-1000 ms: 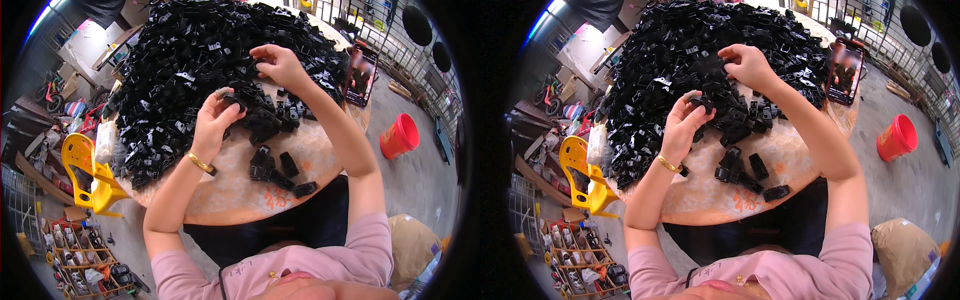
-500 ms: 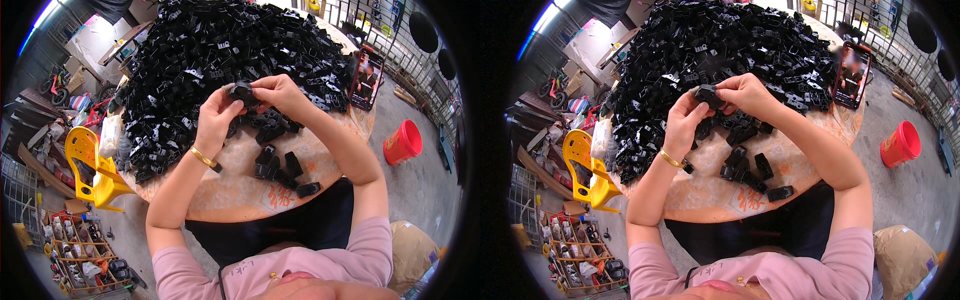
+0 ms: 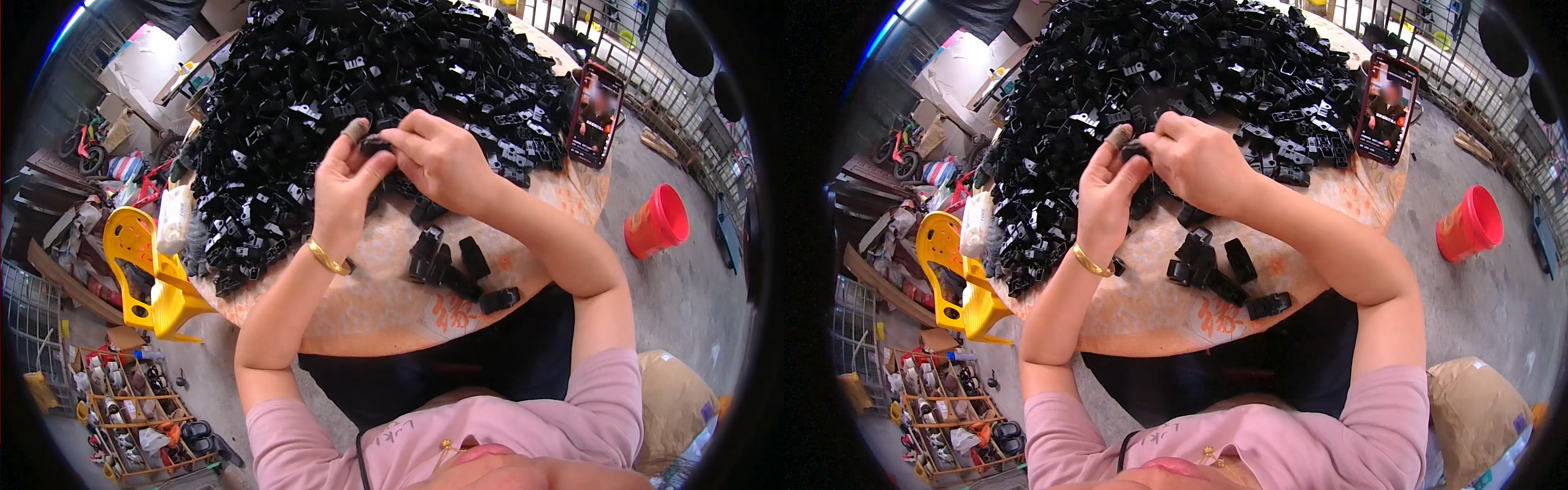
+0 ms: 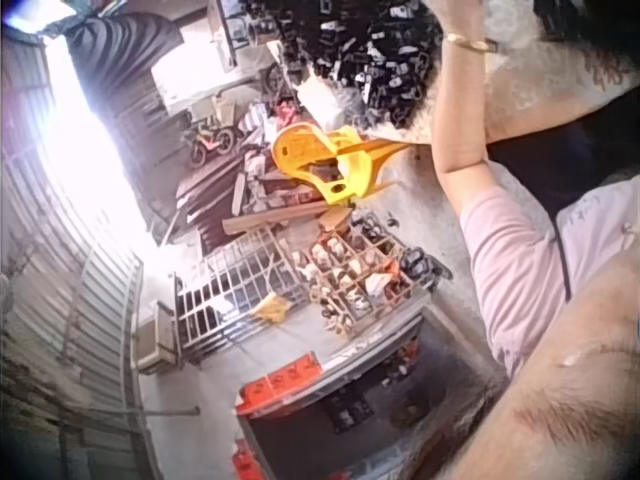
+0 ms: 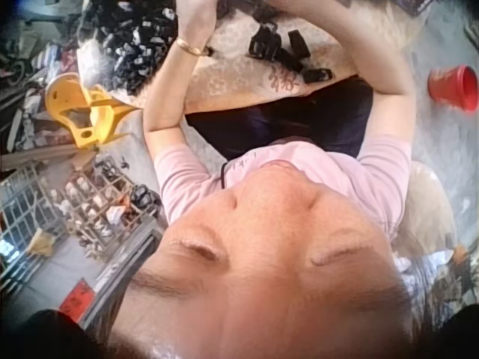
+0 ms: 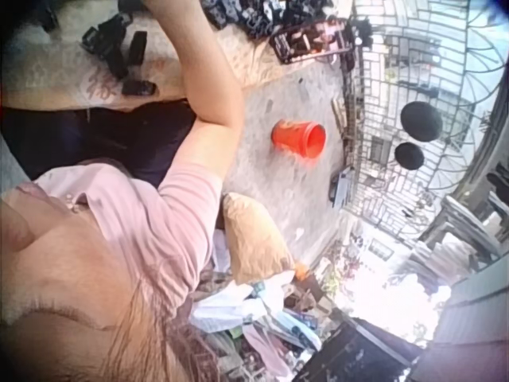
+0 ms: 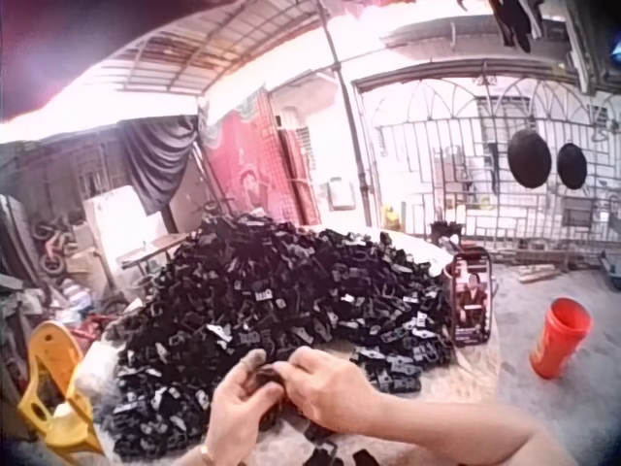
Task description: The person takes plastic parts from a pile on the table, snaps the pieces together by hand, and places the assembled components into a stack on the table.
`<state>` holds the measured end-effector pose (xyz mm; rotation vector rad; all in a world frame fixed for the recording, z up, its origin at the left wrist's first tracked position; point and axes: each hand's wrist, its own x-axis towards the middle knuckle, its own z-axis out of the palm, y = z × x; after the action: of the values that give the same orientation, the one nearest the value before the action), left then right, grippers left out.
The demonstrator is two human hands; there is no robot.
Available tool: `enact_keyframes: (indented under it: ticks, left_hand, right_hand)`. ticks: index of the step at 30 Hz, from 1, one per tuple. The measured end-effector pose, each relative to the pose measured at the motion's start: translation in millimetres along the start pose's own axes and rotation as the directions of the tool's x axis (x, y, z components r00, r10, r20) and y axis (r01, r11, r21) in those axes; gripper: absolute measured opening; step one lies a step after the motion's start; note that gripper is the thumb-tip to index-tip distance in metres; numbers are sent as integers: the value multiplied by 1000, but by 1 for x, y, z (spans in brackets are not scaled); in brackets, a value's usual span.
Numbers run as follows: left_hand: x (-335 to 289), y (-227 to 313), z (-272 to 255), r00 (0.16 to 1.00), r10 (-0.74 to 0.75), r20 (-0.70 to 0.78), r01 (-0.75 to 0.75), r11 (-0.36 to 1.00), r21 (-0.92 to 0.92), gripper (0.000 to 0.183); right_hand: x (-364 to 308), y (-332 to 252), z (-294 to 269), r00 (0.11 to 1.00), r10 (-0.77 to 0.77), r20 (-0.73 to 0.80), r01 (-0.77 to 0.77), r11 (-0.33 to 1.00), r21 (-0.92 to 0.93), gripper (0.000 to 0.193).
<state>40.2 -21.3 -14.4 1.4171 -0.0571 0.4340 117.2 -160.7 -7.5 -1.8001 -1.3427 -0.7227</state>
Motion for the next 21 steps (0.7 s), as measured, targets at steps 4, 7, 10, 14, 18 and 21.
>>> enact_keyframes:
  ticks: [4, 7, 10, 14, 18, 21]
  left_hand:
    - [2, 9, 0, 993, -112, 23, 114, 957, -266, 46]
    - [0, 16, -1, 995, -4, 100, 17, 991, -131, 45]
    - [-1, 20, -4, 997, -18, 70, 25, 995, -97, 46]
    - [-3, 41, 0, 936, -76, 344, 25, 989, 149, 46]
    - [-11, 60, 5, 650, -411, 639, -287, 646, 707, 24]
    - [-9, 39, -3, 541, -458, 705, -287, 688, 667, 27]
  right_hand:
    - [11, 8, -14, 977, 118, 176, -185, 882, 433, 36]
    - [11, 27, -18, 848, 154, 508, -501, 546, 671, 43]
    - [12, 23, -17, 866, 155, 475, -463, 608, 645, 40]
    - [21, 29, -53, 757, 117, 642, -525, 695, 492, 40]
    - [13, 36, -71, 560, 175, 810, -264, 964, -26, 48]
    - [-1, 30, -48, 583, 213, 784, -75, 975, -209, 41]
